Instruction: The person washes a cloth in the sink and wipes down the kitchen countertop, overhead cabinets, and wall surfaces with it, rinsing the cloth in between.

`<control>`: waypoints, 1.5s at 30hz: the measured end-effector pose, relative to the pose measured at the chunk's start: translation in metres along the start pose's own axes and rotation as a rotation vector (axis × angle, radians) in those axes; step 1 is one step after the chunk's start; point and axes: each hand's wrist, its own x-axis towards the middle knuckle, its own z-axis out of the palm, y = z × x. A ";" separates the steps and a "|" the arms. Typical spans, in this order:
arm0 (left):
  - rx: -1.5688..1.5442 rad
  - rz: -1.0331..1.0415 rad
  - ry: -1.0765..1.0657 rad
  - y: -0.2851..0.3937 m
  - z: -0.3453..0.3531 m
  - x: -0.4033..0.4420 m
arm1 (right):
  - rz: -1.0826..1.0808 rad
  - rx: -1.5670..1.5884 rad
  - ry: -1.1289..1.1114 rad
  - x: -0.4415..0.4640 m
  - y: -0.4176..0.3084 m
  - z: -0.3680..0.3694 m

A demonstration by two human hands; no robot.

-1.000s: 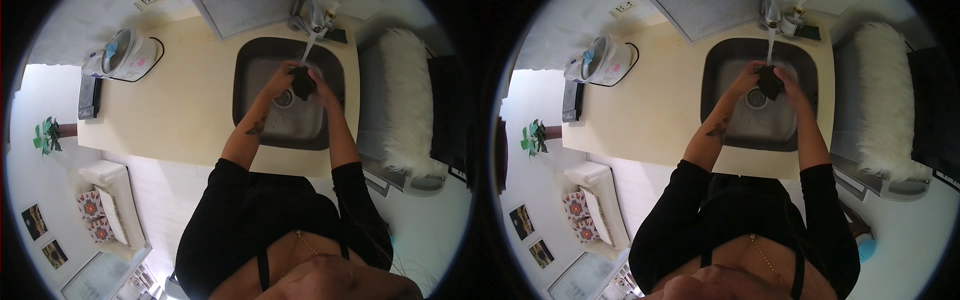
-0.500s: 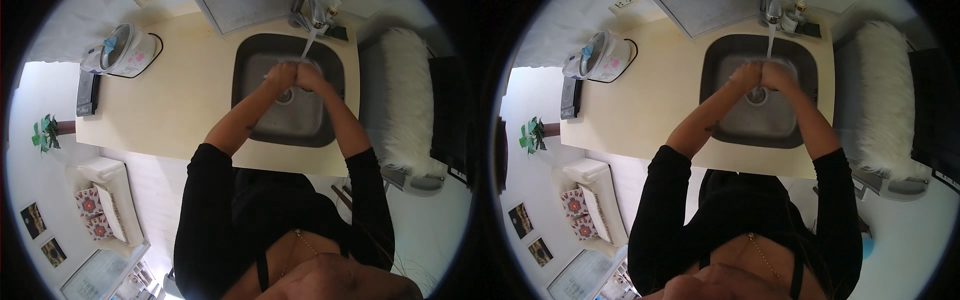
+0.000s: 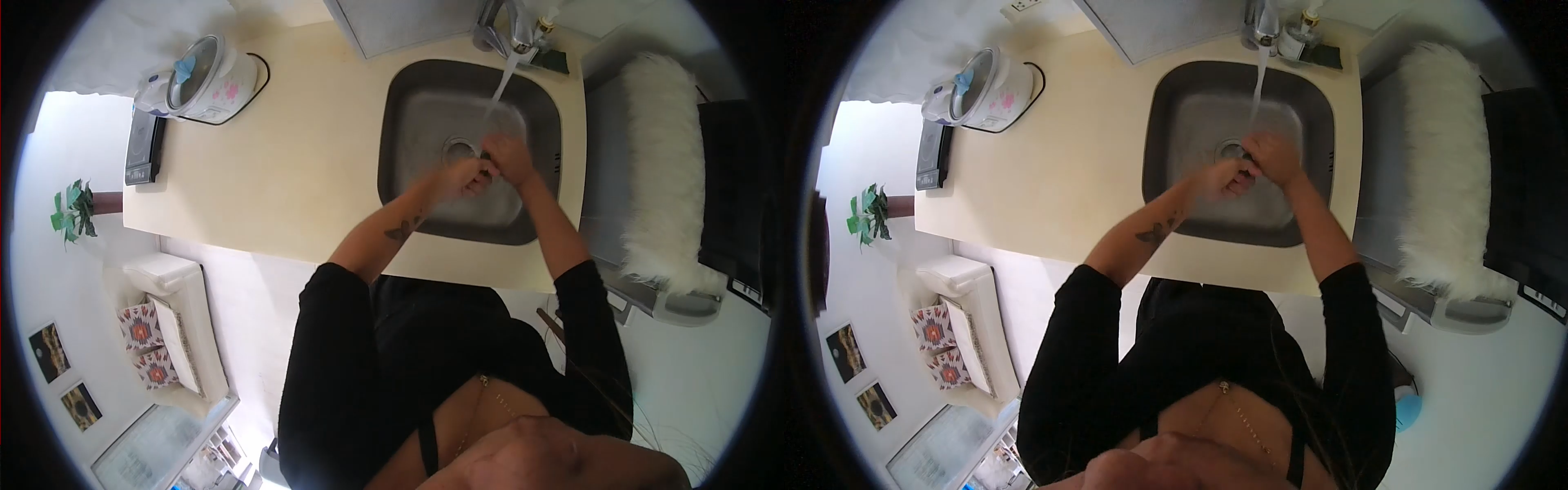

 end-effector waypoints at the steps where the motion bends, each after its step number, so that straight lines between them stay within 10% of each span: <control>1: 0.061 0.013 0.042 -0.005 0.003 0.000 | 0.101 0.009 0.057 -0.007 -0.006 0.005; 3: 0.142 0.042 0.091 0.009 0.010 -0.002 | 0.341 0.040 0.154 -0.021 -0.015 0.015; 5: 0.868 0.033 0.293 0.043 0.023 -0.020 | 0.561 0.047 0.185 -0.032 -0.018 0.010; 10: 0.855 0.329 0.671 0.171 -0.011 0.016 | 0.883 0.492 0.290 -0.052 -0.014 -0.012; 14: 1.152 0.427 0.539 0.202 -0.012 0.043 | 0.920 0.576 0.349 -0.065 0.004 0.005; 18: 1.601 0.212 1.019 0.178 0.006 0.035 | 1.157 0.975 0.129 -0.056 -0.008 -0.008; 22: 1.369 0.431 0.976 0.156 0.004 0.042 | 1.366 1.158 -0.111 -0.059 0.007 -0.001; 24: 1.854 0.847 0.965 0.100 0.022 0.024 | 1.365 1.194 -0.221 -0.057 0.010 -0.003; 28: 2.207 0.771 0.559 -0.003 0.047 0.015 | 1.226 1.052 -0.516 -0.027 -0.006 -0.018; 34: 1.742 0.234 0.804 0.006 0.023 0.037 | 0.582 0.053 -0.451 -0.009 -0.017 0.000; 41: 1.215 0.433 0.374 -0.008 0.022 0.033 | 0.268 -0.119 -0.289 -0.020 -0.003 -0.026; 45: 0.147 0.076 0.190 -0.012 0.034 0.025 | 0.128 0.006 -0.033 -0.027 -0.005 -0.033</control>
